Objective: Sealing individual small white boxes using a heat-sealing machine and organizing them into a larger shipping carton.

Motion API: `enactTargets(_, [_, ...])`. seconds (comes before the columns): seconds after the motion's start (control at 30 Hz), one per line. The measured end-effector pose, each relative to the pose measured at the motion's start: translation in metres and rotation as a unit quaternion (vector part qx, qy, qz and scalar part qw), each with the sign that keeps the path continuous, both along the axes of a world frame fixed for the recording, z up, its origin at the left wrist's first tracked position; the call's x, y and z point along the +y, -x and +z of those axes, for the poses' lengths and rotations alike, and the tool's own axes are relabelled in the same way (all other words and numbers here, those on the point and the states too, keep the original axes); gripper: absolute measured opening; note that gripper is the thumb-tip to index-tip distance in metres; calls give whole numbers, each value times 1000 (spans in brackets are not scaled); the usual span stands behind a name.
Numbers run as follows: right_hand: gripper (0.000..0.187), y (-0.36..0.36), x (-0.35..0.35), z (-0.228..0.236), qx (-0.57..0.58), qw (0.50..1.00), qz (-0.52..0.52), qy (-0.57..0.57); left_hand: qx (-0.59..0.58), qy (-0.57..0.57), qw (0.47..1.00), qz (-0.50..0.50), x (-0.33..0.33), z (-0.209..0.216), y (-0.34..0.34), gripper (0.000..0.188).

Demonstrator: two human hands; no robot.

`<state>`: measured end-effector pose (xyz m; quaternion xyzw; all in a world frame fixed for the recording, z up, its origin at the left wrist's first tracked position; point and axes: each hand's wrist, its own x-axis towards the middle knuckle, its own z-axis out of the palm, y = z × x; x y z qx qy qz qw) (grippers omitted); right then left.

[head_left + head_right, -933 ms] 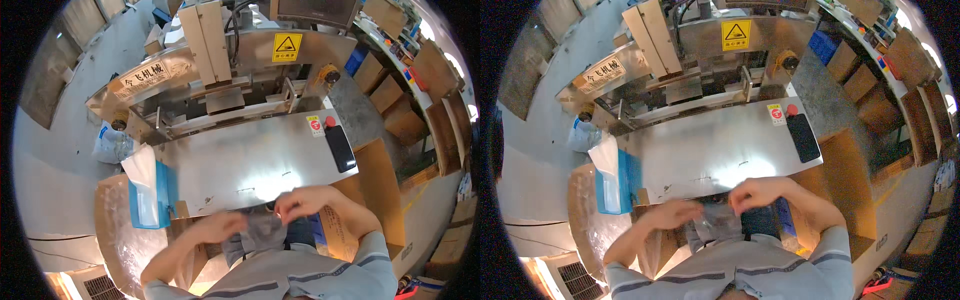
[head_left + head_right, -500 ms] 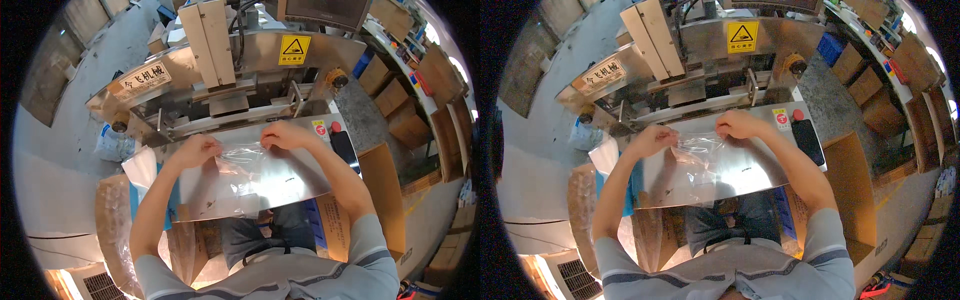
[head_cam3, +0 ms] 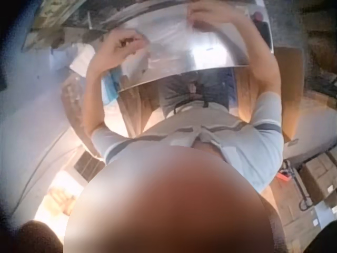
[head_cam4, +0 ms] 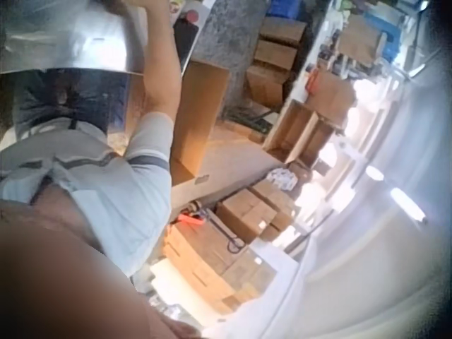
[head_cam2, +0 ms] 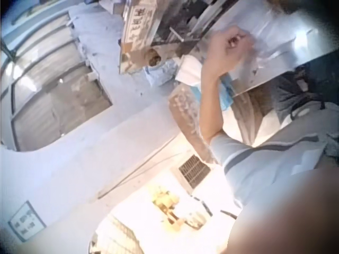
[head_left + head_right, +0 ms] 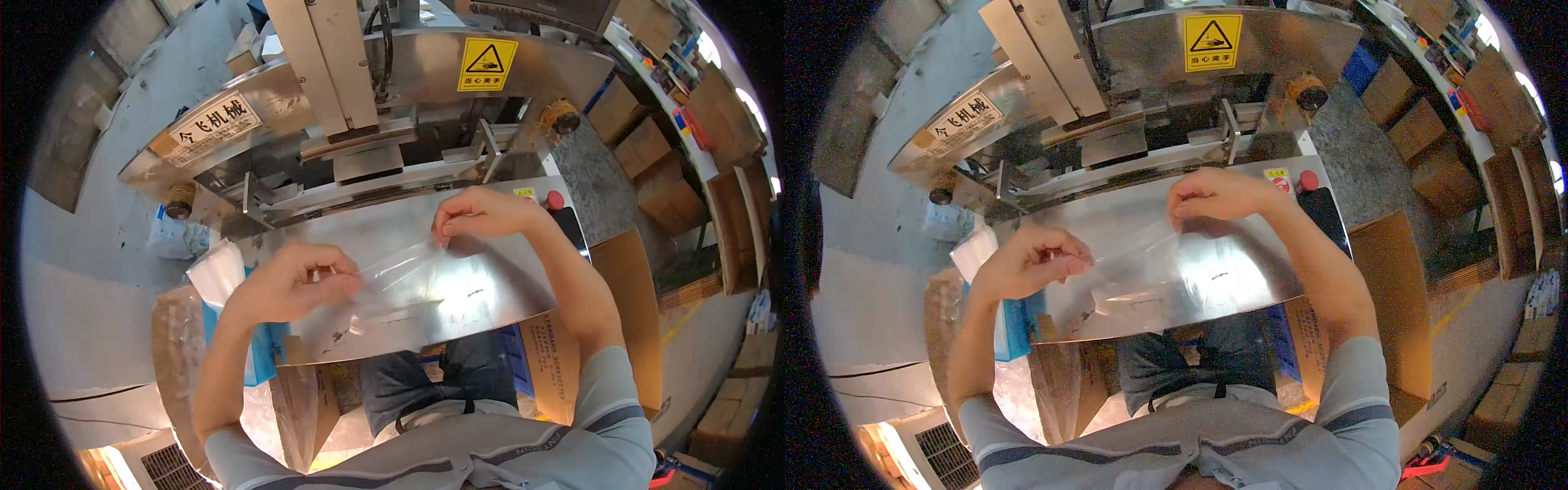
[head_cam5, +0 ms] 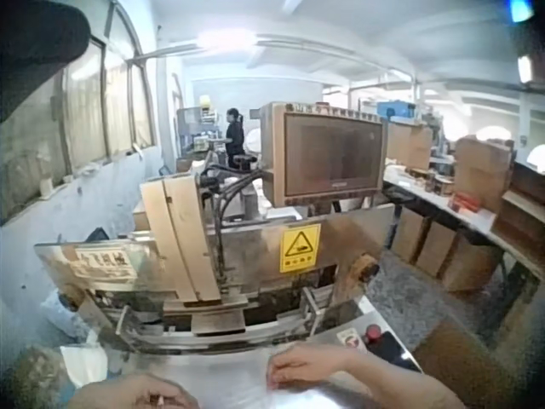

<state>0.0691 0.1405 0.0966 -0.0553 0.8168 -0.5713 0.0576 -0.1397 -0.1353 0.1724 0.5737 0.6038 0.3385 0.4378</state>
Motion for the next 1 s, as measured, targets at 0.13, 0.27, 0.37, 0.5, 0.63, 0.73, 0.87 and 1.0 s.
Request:
enactTargets(0.13, [18,-3,2,3,-53,994,19,89,65,85,994,12,3,-15,10,16])
enactTargets(0.27, [25,16,1,-20,-101,991,-5,-85,150,112,982,5,24,-57,34,21])
enactTargets(0.37, [24,39,12,-28,-59,979,-34,-193,160,108,980,44,44,-80,63,24])
enactTargets(0.5, [18,75,32,-34,14,960,-117,-254,120,120,980,105,85,-89,102,24])
enactTargets(0.63, [18,90,63,-36,66,922,-168,-343,19,35,991,124,126,-100,116,21])
enactTargets(0.73, [21,115,48,-17,72,910,-200,-355,-55,-16,990,127,129,-132,159,28])
enactTargets(0.87, [34,113,-10,-10,2,871,-231,-433,131,-84,977,146,133,-135,138,40])
enactTargets(1.0, [48,92,-33,-40,98,829,-245,-494,425,-159,834,315,123,-124,53,50])
